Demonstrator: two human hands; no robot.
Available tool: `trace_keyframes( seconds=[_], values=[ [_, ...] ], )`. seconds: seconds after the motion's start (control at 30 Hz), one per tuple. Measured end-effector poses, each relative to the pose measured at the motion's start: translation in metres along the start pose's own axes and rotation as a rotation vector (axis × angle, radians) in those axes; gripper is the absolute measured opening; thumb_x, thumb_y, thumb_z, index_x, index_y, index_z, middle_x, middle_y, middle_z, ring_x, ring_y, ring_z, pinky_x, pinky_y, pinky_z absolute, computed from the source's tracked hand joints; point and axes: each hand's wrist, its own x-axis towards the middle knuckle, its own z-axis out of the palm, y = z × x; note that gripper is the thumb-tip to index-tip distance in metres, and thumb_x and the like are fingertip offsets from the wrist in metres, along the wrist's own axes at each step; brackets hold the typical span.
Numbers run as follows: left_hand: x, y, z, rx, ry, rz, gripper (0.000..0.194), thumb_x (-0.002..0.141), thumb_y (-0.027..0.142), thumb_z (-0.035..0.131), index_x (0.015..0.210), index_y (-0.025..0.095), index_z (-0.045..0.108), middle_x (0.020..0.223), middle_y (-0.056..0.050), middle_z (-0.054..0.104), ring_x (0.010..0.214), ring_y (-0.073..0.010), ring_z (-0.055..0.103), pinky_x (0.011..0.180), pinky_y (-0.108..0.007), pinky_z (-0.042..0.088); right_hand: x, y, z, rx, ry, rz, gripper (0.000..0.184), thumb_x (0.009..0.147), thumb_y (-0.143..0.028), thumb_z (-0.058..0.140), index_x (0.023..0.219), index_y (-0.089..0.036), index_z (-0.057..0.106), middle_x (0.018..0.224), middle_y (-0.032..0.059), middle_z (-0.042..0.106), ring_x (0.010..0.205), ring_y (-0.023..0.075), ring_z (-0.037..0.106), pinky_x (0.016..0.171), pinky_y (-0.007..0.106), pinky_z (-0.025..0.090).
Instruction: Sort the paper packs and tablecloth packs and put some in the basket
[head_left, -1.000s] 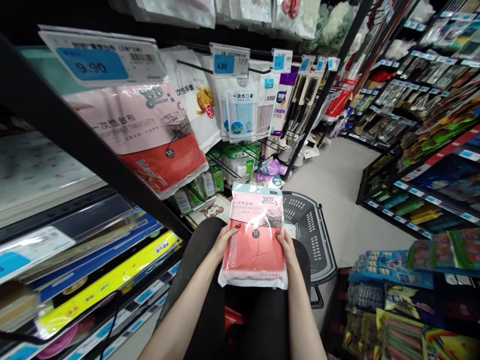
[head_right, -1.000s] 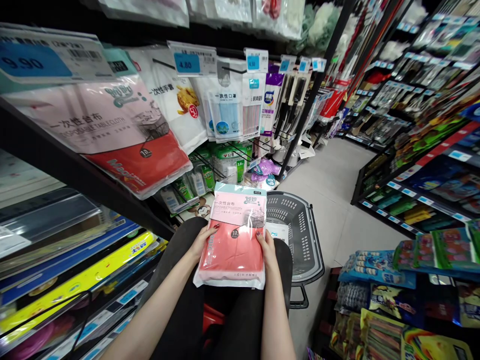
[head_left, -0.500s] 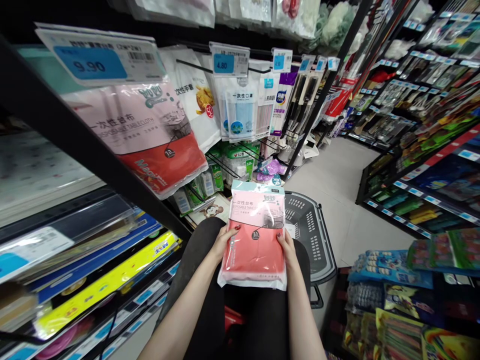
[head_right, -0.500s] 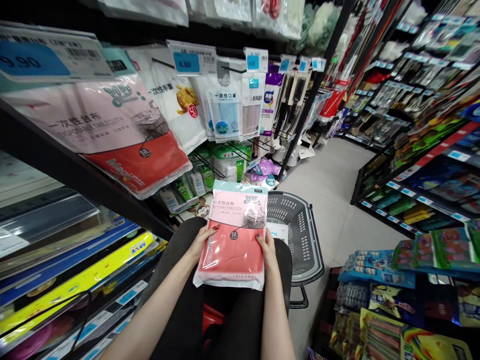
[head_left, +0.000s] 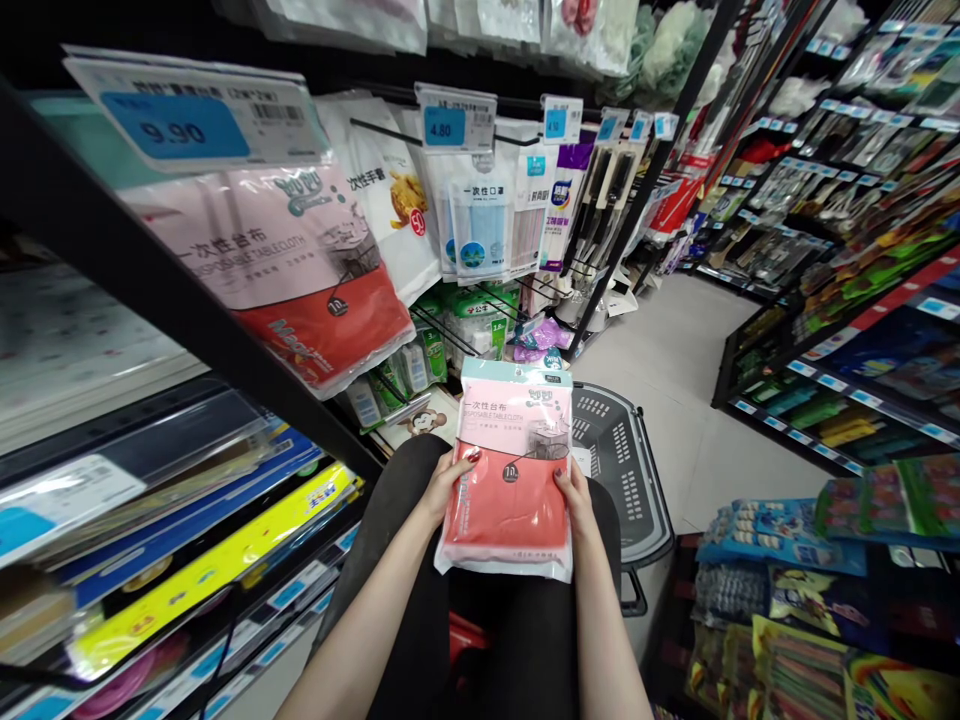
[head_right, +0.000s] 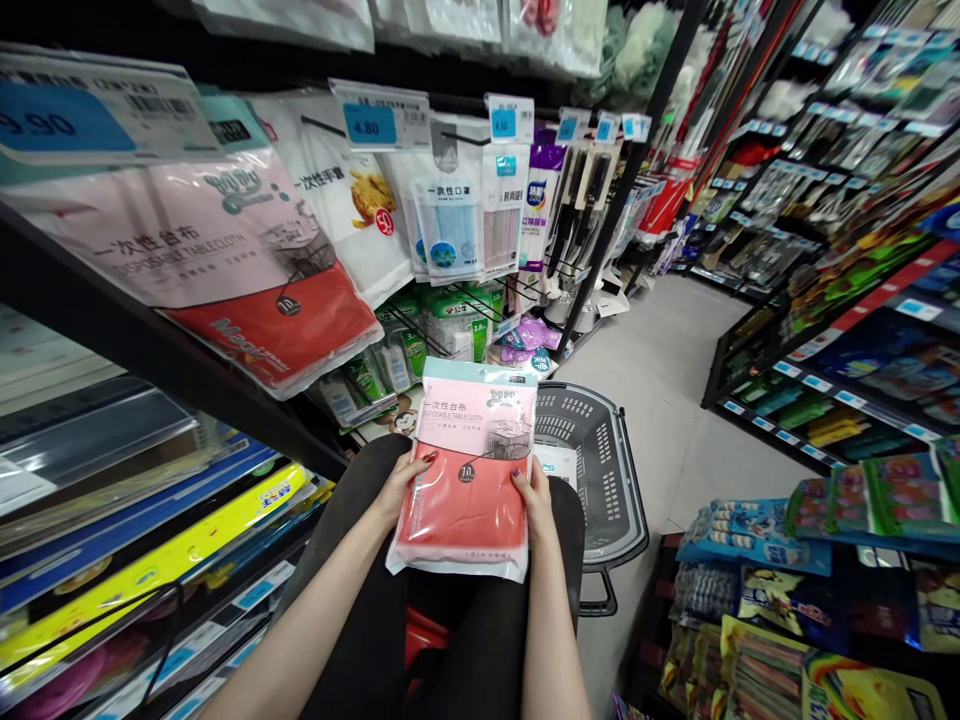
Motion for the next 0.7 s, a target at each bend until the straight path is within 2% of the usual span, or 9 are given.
trace_keyframes(
  seconds=[0.7],
  values=[
    [0.0004, -0.0007, -0.0017, 0.025, -0.015, 0.011, 0.022, 0.059, 0.024, 0.066, 0.077, 0.012, 0.06, 0.064, -0.002, 0.063, 0.052, -0.0143, 0.055, 0.053, -0.024, 0.041, 0.0001, 0.0003, -0.0013, 0.004, -0.031, 0.005, 0.034, 0.071, -0.038, 0.059, 0.101, -0.023, 0.057, 0.099, 0.0032, 0.061, 0.093, 0.0228, 0.055, 0.084, 0.034, 0.041]
  ],
)
